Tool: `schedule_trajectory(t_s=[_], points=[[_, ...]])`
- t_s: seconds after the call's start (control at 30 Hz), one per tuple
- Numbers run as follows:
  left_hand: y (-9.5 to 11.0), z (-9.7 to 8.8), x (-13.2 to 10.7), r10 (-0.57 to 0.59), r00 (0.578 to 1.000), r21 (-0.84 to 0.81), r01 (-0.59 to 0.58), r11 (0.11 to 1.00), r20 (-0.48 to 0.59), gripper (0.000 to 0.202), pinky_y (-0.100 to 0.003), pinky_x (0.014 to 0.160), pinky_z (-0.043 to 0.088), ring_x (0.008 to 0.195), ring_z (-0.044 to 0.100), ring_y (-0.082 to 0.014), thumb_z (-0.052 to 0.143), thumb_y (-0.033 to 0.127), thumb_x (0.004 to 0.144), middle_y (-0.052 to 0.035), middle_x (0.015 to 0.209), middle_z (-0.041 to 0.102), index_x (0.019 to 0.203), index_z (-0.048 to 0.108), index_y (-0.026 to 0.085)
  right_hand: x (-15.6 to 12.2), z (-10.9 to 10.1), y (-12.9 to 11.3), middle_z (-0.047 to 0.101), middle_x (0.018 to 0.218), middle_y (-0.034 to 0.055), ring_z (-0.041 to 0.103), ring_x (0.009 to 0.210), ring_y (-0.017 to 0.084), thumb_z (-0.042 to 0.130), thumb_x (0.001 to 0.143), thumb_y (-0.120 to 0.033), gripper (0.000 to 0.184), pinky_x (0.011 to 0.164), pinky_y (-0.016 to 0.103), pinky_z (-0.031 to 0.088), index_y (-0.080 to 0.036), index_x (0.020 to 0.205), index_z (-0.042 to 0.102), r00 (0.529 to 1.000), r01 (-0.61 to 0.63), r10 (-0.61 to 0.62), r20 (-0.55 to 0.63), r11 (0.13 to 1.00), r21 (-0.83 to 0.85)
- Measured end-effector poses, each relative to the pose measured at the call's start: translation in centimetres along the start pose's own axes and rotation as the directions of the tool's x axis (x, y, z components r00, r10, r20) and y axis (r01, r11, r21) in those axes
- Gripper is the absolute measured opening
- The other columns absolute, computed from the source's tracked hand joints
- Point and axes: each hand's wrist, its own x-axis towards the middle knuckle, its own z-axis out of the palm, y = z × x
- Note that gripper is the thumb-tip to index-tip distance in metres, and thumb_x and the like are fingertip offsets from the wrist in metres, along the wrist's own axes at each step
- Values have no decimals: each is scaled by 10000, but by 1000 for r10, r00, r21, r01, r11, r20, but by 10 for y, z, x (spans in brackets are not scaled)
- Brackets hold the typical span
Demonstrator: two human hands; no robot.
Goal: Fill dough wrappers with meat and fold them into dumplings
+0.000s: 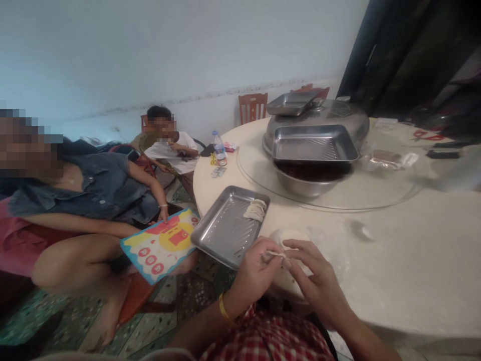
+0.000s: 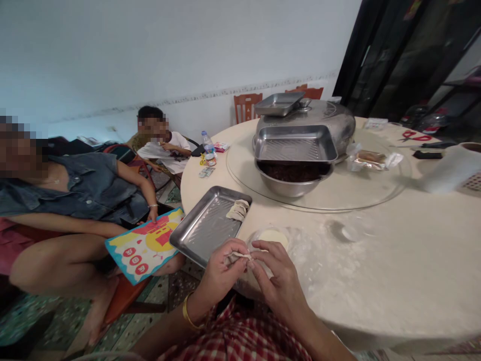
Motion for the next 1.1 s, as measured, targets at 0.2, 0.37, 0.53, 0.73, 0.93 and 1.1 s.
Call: schedule_trajectory(t_s=[0.2,0.37,0.53,0.73,0.93,1.1], points=[[-3,1,0,-173,984,-173,177,969,34,107,-238,665,475,699,588,-127,609,268,830,-13,842,621,881,655,186,-3,10,10,717,993,77,664,905,213,553,887,-141,160,764,385,565,-225,920,684,977,151,-175,-123,971,-185],[-5,5,1,-191,981,-262,194,945,39,145,-223,597,482,649,566,-107,631,314,821,-20,872,609,858,644,175,-6,17,12,705,1015,101,647,920,221,555,869,-95,136,802,406,520,-189,922,638,947,221,-281,-154,921,-321],[-2,2,2,-223,975,-278,218,936,13,156,-215,586,461,596,544,-94,641,320,811,-7,779,620,844,636,167,-10,16,13,687,1112,123,646,999,241,535,881,-112,217,854,430,514,-188,1051,646,952,217,-272,-139,923,-318],[-4,1,4,-284,959,-376,257,890,-17,162,-229,569,461,560,560,-106,660,312,781,4,695,625,840,621,166,-15,21,18,678,1189,146,667,1031,270,564,890,-218,357,816,443,554,-200,1245,601,956,182,-231,-181,950,-253],[-6,6,3,-258,966,-421,233,876,-2,147,-235,572,482,586,568,-114,646,307,789,4,702,629,841,623,172,-18,23,21,710,1125,123,686,965,232,556,888,-132,237,784,405,569,-212,1062,696,955,174,-222,-196,956,-237],[-1,8,4,-281,960,-435,253,864,-1,165,-230,555,489,585,567,-109,666,311,763,3,715,634,826,615,167,-16,24,21,706,1129,144,689,967,242,578,891,-179,233,779,411,575,-186,1105,670,951,183,-231,-208,957,-226]])
